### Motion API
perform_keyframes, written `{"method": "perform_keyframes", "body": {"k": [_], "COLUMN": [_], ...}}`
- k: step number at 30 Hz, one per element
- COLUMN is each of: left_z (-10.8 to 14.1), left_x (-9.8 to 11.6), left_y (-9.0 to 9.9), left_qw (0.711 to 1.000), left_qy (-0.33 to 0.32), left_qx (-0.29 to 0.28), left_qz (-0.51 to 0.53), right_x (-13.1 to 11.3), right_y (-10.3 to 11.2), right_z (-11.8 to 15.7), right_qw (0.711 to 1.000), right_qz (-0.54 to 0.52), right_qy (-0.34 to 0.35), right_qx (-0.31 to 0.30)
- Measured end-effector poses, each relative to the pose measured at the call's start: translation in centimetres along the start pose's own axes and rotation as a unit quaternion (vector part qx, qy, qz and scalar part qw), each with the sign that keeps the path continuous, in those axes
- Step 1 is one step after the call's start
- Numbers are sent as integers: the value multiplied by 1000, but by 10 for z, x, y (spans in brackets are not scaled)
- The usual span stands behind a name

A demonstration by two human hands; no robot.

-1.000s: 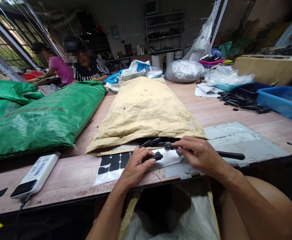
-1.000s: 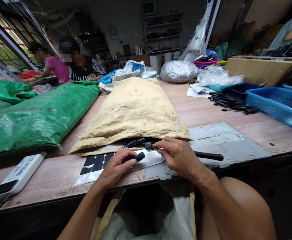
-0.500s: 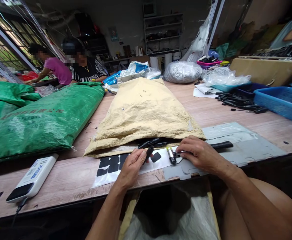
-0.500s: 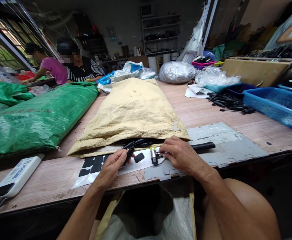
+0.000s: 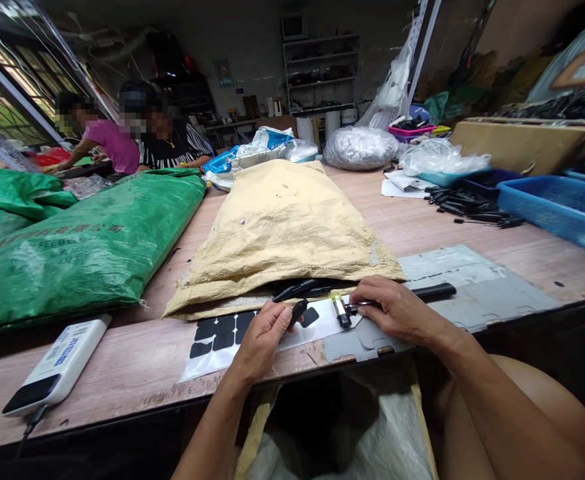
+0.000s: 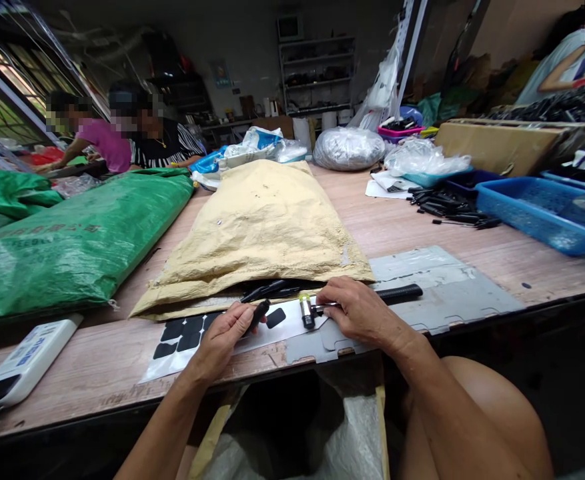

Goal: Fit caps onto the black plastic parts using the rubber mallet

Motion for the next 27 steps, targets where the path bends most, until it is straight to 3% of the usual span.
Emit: {"method": "perform_keyframes", "body": {"k": [12,18,20,23,25,27], "left_z": [0,19,39,73,93,104], "left_x": [10,45,57,58,40,8], "left_y": [-2,0,-14,-59,-94,-120], "left_qw": [998,986,984,978,964,954], "left_qy": [-23,-133,-158,-152,-124,-58], "left_qx": [-9,53,19,-128,-213,-248], "left_qz": [-58,-87,-77,-64,-100,-159], "right_x": [5,11,12,11,10,10], "right_y": [-1,-2,-2,-2,-2,-2], "right_z": [-1,-4,-4,-4,-3,-3], "right_qw": [1000,999,999,999,999,999], "right_qz": [-22,-29,-26,-18,-15,-12], "right_qy": [-18,-41,-41,-39,-40,-40], "right_qx": [-8,-13,-10,-6,-6,-7]}}
Point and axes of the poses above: each hand's wrist, its own z-axis away from the middle knuckle, its own y-axis out of the back of the hand, x = y × z, the point moved 7 cm from there along -z, towards the middle knuckle, and after that the axes turned 4 degrees about -z, right-handed, at the moved point
